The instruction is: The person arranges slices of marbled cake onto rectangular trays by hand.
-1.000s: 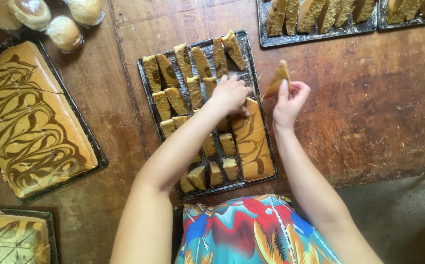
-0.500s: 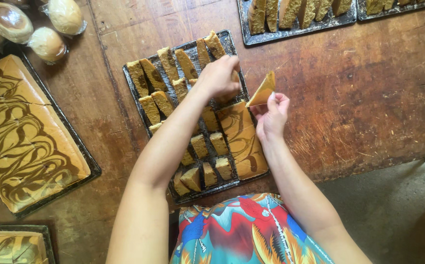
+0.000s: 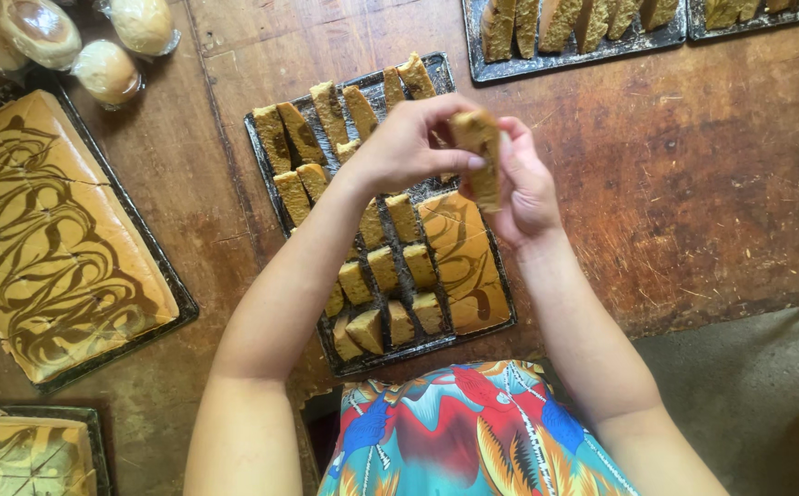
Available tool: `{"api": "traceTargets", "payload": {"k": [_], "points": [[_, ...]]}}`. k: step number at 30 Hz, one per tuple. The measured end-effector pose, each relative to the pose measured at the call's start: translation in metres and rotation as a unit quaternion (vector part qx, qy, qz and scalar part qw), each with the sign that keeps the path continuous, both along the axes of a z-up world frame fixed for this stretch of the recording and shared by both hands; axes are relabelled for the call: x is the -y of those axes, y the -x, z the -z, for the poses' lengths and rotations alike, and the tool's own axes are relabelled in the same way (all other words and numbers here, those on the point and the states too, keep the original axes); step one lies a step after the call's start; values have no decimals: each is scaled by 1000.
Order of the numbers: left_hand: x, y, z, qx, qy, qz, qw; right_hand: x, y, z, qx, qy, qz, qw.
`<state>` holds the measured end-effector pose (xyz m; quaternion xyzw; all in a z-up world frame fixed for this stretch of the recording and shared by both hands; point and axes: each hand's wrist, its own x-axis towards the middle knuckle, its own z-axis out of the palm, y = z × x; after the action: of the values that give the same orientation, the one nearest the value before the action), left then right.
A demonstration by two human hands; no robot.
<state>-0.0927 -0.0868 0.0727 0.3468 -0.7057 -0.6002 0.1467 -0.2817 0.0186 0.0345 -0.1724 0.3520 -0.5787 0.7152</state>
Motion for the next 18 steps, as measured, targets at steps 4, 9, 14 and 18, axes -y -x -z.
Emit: {"api": "traceTargets", "payload": {"k": [4, 9, 14, 18], "points": [[0, -19, 7, 119, 186, -67, 973, 14, 7, 50, -254, 0, -37, 966], [-3, -21, 54, 266, 277, -54, 922, -4, 6, 66, -775, 124, -242, 571], [-10, -13, 91, 329, 307, -33, 892, -19, 10, 59, -746, 81, -273, 602], [-17, -8, 92, 267, 403, -79, 872, -48, 15, 82, -678, -45, -129, 722]]}}
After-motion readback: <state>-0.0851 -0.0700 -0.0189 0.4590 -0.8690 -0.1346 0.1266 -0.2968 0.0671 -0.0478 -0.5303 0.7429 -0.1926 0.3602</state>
